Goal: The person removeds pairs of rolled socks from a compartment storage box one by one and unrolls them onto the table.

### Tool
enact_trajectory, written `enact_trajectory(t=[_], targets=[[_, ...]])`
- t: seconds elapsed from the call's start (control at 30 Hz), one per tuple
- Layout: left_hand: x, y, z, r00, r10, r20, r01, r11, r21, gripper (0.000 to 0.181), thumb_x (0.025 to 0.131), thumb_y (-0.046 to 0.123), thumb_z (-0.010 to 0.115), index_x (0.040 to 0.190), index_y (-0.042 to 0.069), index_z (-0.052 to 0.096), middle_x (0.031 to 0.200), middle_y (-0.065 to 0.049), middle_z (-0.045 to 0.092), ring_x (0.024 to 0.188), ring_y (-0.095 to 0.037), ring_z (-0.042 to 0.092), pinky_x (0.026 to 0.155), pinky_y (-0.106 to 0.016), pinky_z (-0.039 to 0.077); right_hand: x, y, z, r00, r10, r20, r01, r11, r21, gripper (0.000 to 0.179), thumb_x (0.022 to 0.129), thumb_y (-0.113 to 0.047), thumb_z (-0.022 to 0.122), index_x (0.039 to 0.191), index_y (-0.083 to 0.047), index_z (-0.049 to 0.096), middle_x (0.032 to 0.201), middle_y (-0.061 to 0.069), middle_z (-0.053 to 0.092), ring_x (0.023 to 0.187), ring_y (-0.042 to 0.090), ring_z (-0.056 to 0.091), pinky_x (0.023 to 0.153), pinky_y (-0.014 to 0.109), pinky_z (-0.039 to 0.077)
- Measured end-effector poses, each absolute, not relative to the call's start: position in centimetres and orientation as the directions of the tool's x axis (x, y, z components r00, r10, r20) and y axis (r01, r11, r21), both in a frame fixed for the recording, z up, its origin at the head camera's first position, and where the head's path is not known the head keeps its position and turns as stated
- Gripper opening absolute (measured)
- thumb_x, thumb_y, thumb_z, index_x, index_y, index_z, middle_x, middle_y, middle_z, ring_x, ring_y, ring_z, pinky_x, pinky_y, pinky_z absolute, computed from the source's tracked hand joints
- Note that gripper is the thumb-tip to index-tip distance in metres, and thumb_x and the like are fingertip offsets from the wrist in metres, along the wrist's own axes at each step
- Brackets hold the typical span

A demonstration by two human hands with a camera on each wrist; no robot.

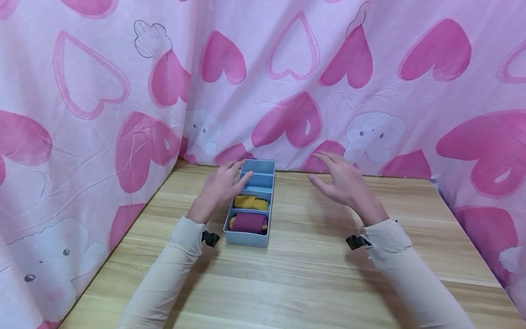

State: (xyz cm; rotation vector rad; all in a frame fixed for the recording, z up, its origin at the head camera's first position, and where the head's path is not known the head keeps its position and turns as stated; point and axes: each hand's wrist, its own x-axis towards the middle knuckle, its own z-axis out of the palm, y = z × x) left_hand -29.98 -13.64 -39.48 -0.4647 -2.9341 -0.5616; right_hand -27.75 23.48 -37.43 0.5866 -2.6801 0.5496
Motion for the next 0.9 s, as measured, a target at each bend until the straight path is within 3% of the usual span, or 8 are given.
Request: enact_trajectory(t=[0.33, 0.7, 0.9], targets=[[-29.9, -13.9, -42.0, -0.952, 0.267, 0.147, 0.305, 0.859, 0.411, 0.070, 0.110, 0.063, 0.045, 0.165, 0.019, 0.046, 0.168, -0.013, 0.048, 0.154, -0.039, 0.048, 0.119, -0.066, 0.046, -26.7, 22.2, -37.3, -0.832, -0.365, 0.418, -0.499, 0.821, -0.276, 0.063, 0.103, -0.055, 0.065, 0.157, -0.024, 0.057, 0.163, 0.004, 0.055, 0.152, 0.031, 0.050, 0.118, 0.065, 0.046], [-30.1, -13.8, -44.6, -0.957, 0.240, 0.160, 0.289, 0.795, 0.534, 0.067, 0.113, 0.058, 0.042, 0.166, 0.017, 0.043, 0.169, -0.012, 0.047, 0.156, -0.036, 0.046, 0.125, -0.062, 0.041, -25.4, 21.3, -37.8, -0.813, -0.358, 0.459, -0.524, 0.793, -0.311, 0.050, 0.102, -0.049, 0.069, 0.147, -0.026, 0.067, 0.156, 0.001, 0.062, 0.144, 0.028, 0.058, 0.112, 0.060, 0.053], [-30.3, -14.0, -45.5, -0.958, 0.208, 0.195, 0.285, 0.723, 0.630, 0.055, 0.115, 0.046, 0.048, 0.159, 0.014, 0.049, 0.162, -0.013, 0.054, 0.141, -0.035, 0.060, 0.118, -0.058, 0.051, -25.3, 20.9, -38.1, -0.806, -0.365, 0.467, -0.540, 0.776, -0.326, 0.050, 0.103, -0.046, 0.069, 0.146, -0.022, 0.067, 0.154, 0.004, 0.064, 0.143, 0.030, 0.060, 0.111, 0.061, 0.053]])
